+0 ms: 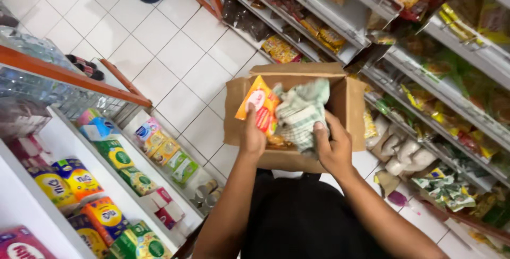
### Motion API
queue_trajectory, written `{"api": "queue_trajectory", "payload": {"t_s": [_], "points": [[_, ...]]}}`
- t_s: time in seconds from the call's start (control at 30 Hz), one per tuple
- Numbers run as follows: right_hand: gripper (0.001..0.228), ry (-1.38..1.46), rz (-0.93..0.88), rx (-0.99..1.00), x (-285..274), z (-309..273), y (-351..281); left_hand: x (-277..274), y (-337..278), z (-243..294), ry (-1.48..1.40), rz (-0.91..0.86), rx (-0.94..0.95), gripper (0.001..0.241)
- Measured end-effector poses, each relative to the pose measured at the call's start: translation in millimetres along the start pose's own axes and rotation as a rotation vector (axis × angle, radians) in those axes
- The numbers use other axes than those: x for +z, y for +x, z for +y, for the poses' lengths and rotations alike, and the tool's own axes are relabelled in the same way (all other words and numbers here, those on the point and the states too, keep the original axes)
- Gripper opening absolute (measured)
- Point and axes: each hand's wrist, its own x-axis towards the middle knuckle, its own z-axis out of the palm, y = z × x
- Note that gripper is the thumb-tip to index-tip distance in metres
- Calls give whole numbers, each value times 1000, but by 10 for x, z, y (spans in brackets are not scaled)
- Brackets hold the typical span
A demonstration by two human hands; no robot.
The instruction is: The person takes individual seasoning packets from a cardboard box, wipes each packet with a cloth, scans the barcode with a handheld scanner, and places the packets onto a store shelf.
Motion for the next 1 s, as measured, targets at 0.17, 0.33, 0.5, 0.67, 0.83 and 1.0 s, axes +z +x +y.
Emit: {"api": "queue_trajectory", "payload": {"t_s": [0.17, 0.33, 0.5, 0.67, 0.83, 1.0], "points": [[48, -375, 48, -567, 561, -628, 144, 217, -94, -236, 175, -31, -99, 65], [47, -259, 187, -481, 779, -582, 404, 194, 49, 87, -177, -247, -168, 62], [48, -13, 187, -25, 804, -43, 564, 100, 136, 490, -376, -350, -316, 65], [63, 522, 212, 374, 474, 32, 587, -365, 274, 643, -413, -213, -357, 65], [71, 849, 130, 414, 492, -436, 621, -804, 547, 86, -799, -577, -314, 57], [65, 83, -180, -363, 1182, -930, 370, -701, 737, -22, -388, -124, -142, 56]]}}
